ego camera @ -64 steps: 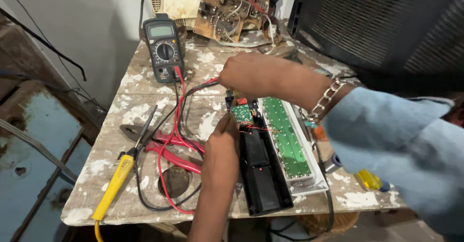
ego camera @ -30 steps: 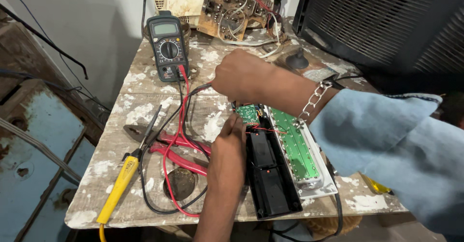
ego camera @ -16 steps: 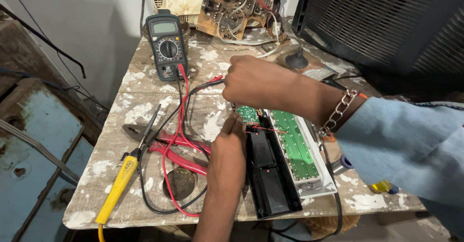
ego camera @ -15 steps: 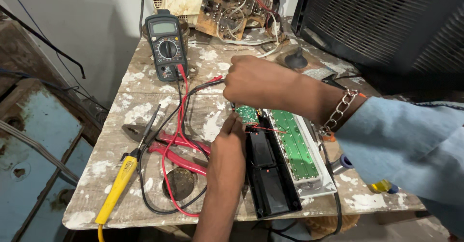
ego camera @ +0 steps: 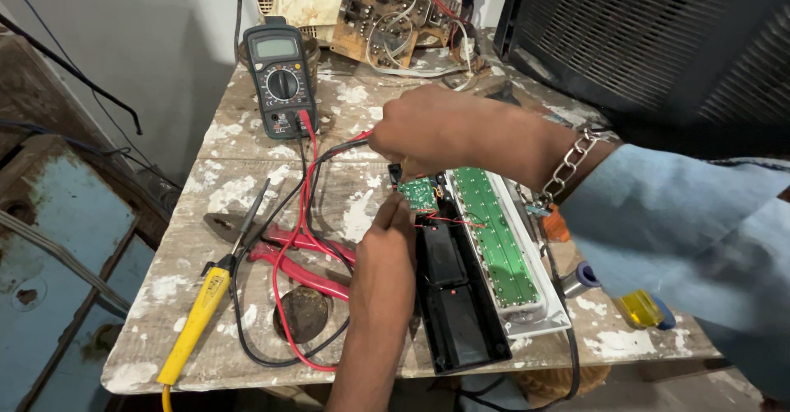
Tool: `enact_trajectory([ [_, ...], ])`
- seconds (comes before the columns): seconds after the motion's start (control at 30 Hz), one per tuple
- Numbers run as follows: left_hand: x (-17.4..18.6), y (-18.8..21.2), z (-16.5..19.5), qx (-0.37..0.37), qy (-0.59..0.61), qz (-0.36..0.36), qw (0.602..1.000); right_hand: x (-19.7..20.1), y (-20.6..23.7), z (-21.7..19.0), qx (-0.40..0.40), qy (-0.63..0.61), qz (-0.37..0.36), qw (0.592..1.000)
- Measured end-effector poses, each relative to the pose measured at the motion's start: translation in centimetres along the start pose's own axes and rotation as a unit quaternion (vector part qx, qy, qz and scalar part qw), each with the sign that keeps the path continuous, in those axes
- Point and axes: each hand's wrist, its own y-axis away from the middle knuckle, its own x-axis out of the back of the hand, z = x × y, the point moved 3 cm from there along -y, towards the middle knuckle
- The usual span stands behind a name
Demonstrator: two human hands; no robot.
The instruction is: The person uses a screwdriver to tighten screws on a circuit board inside a black and white housing. They then close the housing, align the halves, and press them together to complete the assembly.
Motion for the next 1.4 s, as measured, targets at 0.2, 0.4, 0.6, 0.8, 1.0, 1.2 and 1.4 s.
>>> enact_trajectory([
  [0.2,0.4,0.2,0.4,-0.079,-0.041,0.038,0.995,-0.6,-0.9,0.9,-0.031,-0.034,0.019,0.999],
  [0.4,0.3,0.2,0.0,0.041,0.030,-0.012,0.999,-1.6,-0.8,0.2,0.009,0.121,0.112,0.986],
  [0.6,0.5,0.0,0.4,0.029,0.033,0.000,0.999,-1.9,-0.9,-0.9,0.031,0.112,0.122,0.986],
  [0.8,0.8,0.1,0.7,0.094,0.042,-0.032,0.994,-1.4,-0.4,-1.1,0.056,0.114,0.160,0.979],
  [1.0,1.5,0.2,1.7,-0.075,-0.029,0.046,0.996,-1.5,-0.3,-0.1,-0.015,0.097,0.088,0.991],
  [1.2,0.6,0.1,0.2,0.178,0.066,-0.060,0.980,-1.8,-1.1,-0.1,0.016,0.112,0.077,0.991],
  [1.4,0.2,0.0,0.3,-0.055,-0.040,0.029,0.997,-1.5,-1.6,0.0,0.044,0.080,0.078,0.993],
])
